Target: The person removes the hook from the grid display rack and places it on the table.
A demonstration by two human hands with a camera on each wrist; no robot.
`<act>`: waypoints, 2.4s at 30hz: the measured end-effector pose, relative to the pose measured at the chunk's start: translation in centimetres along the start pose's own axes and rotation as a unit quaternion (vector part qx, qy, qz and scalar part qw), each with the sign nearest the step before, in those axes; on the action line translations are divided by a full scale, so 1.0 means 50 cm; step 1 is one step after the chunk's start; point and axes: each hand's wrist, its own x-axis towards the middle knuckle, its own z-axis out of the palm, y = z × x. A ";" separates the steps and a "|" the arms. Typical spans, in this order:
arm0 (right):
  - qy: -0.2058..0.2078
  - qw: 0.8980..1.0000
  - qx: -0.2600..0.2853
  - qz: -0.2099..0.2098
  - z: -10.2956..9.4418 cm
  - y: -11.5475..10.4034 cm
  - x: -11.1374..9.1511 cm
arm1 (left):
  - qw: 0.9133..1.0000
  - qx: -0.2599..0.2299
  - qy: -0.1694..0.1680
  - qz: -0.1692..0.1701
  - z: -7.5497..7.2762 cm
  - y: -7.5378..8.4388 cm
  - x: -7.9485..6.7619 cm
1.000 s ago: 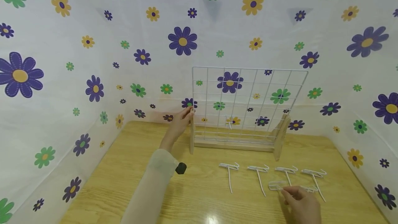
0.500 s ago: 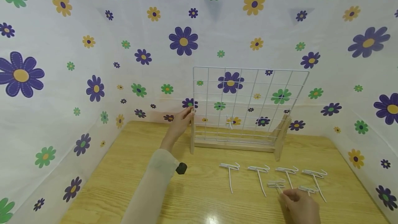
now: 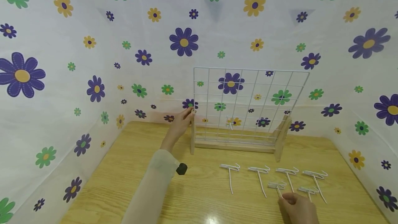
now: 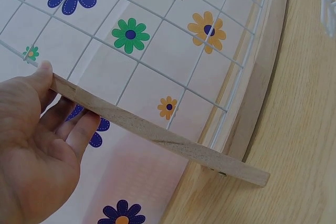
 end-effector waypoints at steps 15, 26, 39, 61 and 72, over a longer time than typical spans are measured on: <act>-0.005 1.000 -0.022 -0.004 0.003 0.004 -0.001 | 1.000 0.003 0.004 0.006 0.002 -0.004 0.000; -0.008 1.000 -0.030 -0.005 0.001 0.004 -0.001 | 1.000 -0.005 0.001 0.012 0.002 -0.003 0.001; -0.006 1.000 -0.022 -0.006 0.002 0.006 0.000 | 1.000 -0.019 0.000 0.008 0.001 -0.006 0.002; 0.014 1.000 -0.007 0.000 -0.025 -0.068 0.015 | 1.000 0.005 -0.004 0.008 -0.001 -0.002 0.001; 0.060 0.994 0.045 -0.075 -0.015 -0.167 0.033 | 1.000 0.002 -0.002 0.009 0.005 -0.009 0.006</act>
